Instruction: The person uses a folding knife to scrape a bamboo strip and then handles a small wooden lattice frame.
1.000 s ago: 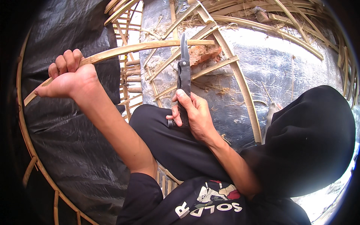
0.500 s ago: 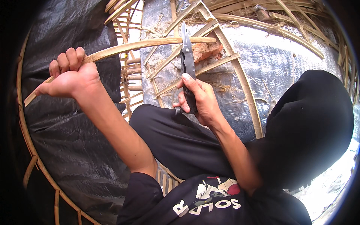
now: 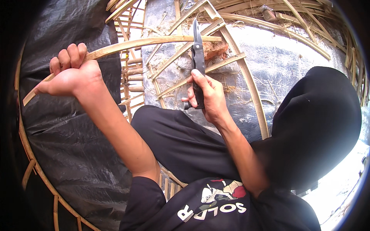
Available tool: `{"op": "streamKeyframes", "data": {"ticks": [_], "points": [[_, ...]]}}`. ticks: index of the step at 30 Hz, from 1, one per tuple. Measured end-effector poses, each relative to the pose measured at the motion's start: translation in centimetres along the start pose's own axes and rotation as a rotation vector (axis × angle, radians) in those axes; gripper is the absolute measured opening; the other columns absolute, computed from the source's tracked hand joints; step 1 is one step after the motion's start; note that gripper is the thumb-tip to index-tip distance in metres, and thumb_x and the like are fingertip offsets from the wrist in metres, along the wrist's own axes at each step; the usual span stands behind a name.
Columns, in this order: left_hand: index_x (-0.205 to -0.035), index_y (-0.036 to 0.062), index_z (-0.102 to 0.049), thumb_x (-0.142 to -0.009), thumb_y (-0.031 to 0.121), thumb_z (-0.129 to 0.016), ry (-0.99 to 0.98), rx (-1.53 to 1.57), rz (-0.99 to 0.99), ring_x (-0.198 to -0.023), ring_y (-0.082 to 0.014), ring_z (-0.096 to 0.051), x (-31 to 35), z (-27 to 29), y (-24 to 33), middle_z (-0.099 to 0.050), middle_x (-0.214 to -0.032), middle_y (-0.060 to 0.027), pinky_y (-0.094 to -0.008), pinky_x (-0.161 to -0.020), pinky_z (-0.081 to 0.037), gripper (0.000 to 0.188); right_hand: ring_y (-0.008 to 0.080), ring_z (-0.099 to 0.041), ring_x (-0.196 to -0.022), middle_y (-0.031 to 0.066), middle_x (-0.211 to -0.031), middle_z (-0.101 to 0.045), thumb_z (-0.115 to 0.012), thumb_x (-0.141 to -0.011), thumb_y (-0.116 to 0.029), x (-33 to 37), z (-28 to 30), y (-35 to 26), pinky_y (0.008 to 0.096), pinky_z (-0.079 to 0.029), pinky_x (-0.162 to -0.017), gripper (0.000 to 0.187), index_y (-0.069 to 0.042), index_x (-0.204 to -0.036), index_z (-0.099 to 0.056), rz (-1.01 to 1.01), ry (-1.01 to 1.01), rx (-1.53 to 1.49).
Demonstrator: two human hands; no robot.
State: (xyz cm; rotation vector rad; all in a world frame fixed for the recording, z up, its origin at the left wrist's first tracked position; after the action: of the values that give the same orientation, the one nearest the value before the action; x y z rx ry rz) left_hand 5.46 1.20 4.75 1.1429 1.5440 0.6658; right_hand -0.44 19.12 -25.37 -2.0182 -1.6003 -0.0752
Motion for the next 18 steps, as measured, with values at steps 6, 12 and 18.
{"op": "streamKeyframes", "data": {"ticks": [6,12,18], "points": [[-0.066,0.0181,-0.019,-0.085,0.089,-0.012,-0.121,0.040,0.002,-0.052,-0.0183,-0.013,-0.8,0.3,-0.3,-0.014,-0.052,-0.0007,-0.0324,-0.049,-0.022,0.074,0.0091,-0.051,-0.044,0.0049,-0.064,-0.060,-0.058,-0.101,-0.038,0.0,0.0,0.2,0.0341,-0.060,-0.066,0.037,-0.002,-0.098,-0.059,-0.020,-0.002,-0.031],[-0.062,0.0177,-0.013,-0.084,0.089,-0.007,0.002,0.008,-0.021,-0.053,-0.0166,-0.008,-0.2,0.1,-0.3,-0.012,-0.052,-0.0002,-0.0306,-0.050,-0.016,0.075,0.0089,-0.051,-0.044,0.0048,-0.064,-0.059,-0.058,-0.101,-0.039,0.4,-0.5,0.5,0.0336,-0.060,-0.068,0.037,-0.003,-0.097,-0.058,-0.042,-0.013,-0.073],[-0.064,0.0180,-0.013,-0.084,0.089,-0.009,-0.008,0.001,-0.047,-0.053,-0.0167,-0.008,-0.3,-0.7,0.1,-0.012,-0.052,-0.0002,-0.0308,-0.050,-0.016,0.074,0.0054,-0.043,-0.042,0.0008,-0.063,-0.056,-0.050,-0.103,-0.045,1.2,-0.9,0.8,0.0324,-0.058,-0.071,0.039,-0.007,-0.102,-0.055,-0.092,0.008,-0.015]]}}
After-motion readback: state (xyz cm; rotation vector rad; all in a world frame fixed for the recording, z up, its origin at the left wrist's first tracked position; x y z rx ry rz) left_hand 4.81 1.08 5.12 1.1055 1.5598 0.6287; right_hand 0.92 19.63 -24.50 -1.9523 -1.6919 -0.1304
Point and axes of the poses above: each hand's wrist, its own x-axis away from the middle knuckle, its own z-axis out of the back of the hand, y = z × x, the point moved 10 cm from there along -x, towards the middle knuckle
